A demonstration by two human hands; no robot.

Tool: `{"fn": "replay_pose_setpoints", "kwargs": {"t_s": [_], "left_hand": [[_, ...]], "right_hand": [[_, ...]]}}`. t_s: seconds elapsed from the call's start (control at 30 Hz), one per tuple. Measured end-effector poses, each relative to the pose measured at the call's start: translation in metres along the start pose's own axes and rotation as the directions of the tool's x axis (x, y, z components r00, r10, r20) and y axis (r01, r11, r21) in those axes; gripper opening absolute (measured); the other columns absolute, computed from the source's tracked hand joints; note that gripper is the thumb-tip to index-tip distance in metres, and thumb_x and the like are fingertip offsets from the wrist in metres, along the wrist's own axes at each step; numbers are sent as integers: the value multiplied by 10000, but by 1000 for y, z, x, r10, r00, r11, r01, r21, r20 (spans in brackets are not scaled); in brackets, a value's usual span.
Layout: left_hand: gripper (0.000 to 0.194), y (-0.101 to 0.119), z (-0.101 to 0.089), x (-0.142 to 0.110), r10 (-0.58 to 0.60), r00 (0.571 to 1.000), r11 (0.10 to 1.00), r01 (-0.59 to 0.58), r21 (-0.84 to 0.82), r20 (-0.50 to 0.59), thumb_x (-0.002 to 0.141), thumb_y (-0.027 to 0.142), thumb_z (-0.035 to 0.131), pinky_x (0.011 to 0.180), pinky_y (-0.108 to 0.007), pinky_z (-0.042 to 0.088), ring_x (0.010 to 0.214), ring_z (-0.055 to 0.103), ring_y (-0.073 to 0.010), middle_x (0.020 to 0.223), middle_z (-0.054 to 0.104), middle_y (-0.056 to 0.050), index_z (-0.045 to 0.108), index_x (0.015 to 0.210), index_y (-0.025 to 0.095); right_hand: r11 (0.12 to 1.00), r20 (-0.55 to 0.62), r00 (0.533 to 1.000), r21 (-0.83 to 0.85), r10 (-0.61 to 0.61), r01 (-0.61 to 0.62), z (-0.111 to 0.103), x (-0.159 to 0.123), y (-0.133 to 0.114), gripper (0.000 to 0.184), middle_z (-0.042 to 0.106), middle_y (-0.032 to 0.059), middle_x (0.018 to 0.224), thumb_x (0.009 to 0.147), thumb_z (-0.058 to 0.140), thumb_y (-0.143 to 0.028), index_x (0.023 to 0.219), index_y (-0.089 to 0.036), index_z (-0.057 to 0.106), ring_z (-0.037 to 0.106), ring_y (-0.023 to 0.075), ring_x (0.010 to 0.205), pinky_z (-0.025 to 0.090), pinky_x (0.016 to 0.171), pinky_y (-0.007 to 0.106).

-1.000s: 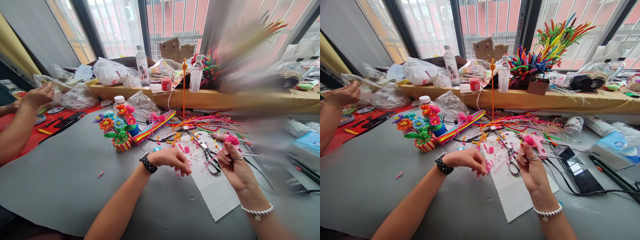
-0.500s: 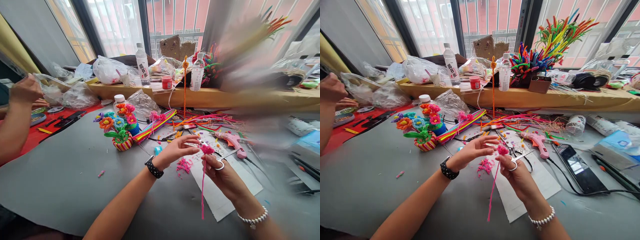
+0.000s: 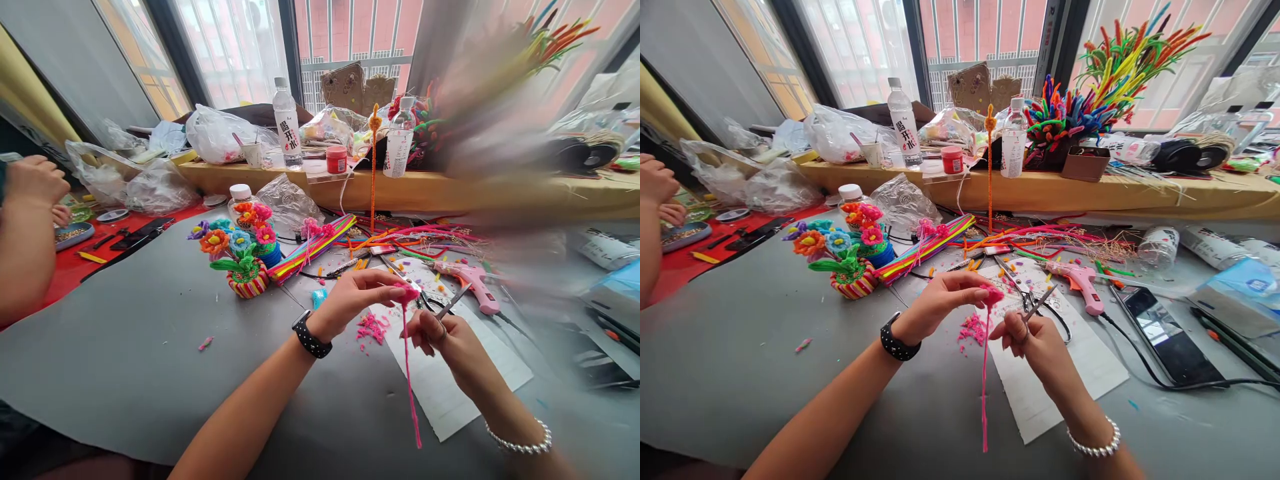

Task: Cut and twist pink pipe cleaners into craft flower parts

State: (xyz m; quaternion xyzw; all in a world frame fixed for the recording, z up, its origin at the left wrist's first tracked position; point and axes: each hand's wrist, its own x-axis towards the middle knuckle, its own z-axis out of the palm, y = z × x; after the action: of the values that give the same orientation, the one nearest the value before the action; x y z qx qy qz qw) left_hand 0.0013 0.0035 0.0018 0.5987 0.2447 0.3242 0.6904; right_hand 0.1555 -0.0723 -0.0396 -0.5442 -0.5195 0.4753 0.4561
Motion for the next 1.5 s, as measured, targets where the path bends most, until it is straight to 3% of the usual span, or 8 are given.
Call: {"fn": "replay_pose_setpoints", "kwargs": {"t_s": [0.07, 0.2, 0.33, 0.5, 0.87, 1.33, 1.5], "left_hand": [[208, 2, -1, 0, -11, 1000, 1000, 11, -12, -29, 654, 289, 632, 651, -233, 450, 732, 566, -123, 859, 637, -63, 648, 789, 132], [226, 2, 0, -2, -11, 998, 1000, 10, -30, -54, 652, 296, 635, 651, -233, 449, 749, 576, -134, 861, 641, -72, 647, 799, 125], [204, 0, 0, -2, 11, 999, 999, -13, -50, -51, 653, 289, 635, 645, -230, 448, 733, 576, -123, 842, 644, -56, 648, 787, 136], [224, 1, 0, -1, -6, 999, 1000, 6, -19, -41, 648, 306, 634, 628, -232, 457, 693, 570, -113, 842, 641, -59, 645, 783, 128], [237, 1, 1, -1, -53, 997, 998, 50, -37, -64, 643, 318, 636, 635, -226, 438, 685, 552, -106, 821, 635, -61, 652, 780, 124], [219, -2, 6, -3, -52, 995, 996, 46, -77, -81, 645, 300, 646, 637, -210, 420, 665, 517, -88, 759, 613, -47, 650, 771, 121], [244, -1, 6, -3, -63, 994, 996, 57, -66, -90, 632, 315, 652, 649, -225, 425, 668, 523, -99, 753, 619, -57, 652, 769, 113]], "right_hand": [[955, -46, 990, -272, -133, 115, -2, 0, 0, 478, 503, 22, 544, 754, 424, -566, 581, -169, 627, 419, 132, 494, 321, 488, 263], [698, -35, 929, -671, -367, 250, -2, 0, 3, 401, 545, 36, 619, 778, 437, -518, 625, -185, 597, 464, 148, 530, 358, 532, 272], [469, 8, 900, -851, -436, 235, 1, -1, 8, 412, 543, 51, 690, 776, 410, -549, 681, -175, 557, 501, 161, 556, 372, 547, 280], [314, 59, 877, -920, -476, 233, 1, -1, 8, 441, 518, 48, 677, 771, 378, -582, 656, -174, 501, 505, 170, 573, 347, 509, 266], [152, 28, 780, -976, -625, 157, 3, -3, 4, 474, 494, 26, 559, 806, 360, -538, 528, -177, 492, 445, 127, 475, 247, 460, 253], [61, 60, 786, -990, -616, 124, 1, -3, 7, 475, 480, 14, 521, 801, 400, -513, 500, -164, 512, 418, 108, 448, 222, 459, 256], [35, 65, 759, -993, -647, 115, 2, -3, 5, 527, 465, 2, 472, 827, 348, -502, 451, -164, 497, 380, 97, 414, 202, 443, 251]]}}
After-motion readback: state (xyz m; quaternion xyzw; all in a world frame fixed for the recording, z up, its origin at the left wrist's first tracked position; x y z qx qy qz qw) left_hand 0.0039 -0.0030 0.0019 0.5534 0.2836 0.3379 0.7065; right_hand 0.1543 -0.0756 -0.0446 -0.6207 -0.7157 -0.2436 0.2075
